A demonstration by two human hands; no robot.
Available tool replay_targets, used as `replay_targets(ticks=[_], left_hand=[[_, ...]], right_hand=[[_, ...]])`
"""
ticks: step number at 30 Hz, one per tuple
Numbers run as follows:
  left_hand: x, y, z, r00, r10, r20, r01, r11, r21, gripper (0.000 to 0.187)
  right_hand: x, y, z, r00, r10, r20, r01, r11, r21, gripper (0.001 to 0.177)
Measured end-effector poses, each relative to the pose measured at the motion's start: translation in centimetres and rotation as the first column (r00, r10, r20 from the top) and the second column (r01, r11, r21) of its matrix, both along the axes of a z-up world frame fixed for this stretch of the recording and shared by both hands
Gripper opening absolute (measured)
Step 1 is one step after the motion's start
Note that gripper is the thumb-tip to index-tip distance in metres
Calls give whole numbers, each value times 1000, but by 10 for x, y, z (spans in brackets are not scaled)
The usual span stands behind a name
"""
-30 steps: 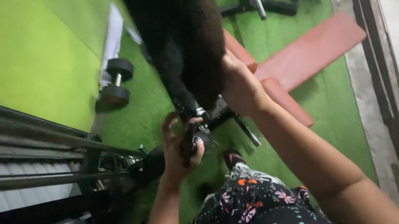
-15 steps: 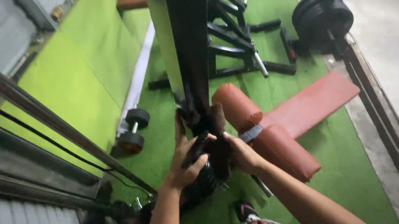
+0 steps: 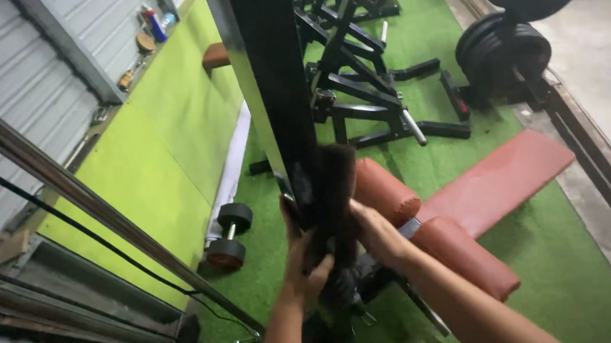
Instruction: Using a spray bottle and cloth to wipe down a gym bench and a cable machine.
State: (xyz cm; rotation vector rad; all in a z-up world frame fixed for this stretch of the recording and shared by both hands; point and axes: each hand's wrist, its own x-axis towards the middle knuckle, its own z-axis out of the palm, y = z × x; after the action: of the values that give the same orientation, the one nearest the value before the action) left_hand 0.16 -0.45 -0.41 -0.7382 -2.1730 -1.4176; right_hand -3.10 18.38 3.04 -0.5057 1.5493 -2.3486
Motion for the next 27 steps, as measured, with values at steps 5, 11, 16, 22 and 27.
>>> replay_targets(ticks=[5, 11, 16, 22, 27], left_hand=[[2, 20, -7, 937, -243, 250, 98, 872, 480, 76], [3, 33, -15, 974, 178, -142, -174, 984, 38, 87], [6, 52, 4, 969, 222, -113, -205, 968, 147, 82], [6, 81, 21, 850, 451, -273, -465, 885, 12, 81], [-5, 91, -14, 796, 548, -258, -562, 827, 20, 74]], right_hand=[[-29, 18, -35, 985, 33, -170, 1, 980, 197, 44], [-38, 9, 76, 977, 11, -214, 10, 995, 99, 35], [-64, -6, 17, 867, -147, -477, 254, 953, 168, 17], [-33, 12, 63, 343, 192, -919, 423, 842, 334, 23], [-57, 5, 118, 405, 282, -869, 392, 806, 444, 16]])
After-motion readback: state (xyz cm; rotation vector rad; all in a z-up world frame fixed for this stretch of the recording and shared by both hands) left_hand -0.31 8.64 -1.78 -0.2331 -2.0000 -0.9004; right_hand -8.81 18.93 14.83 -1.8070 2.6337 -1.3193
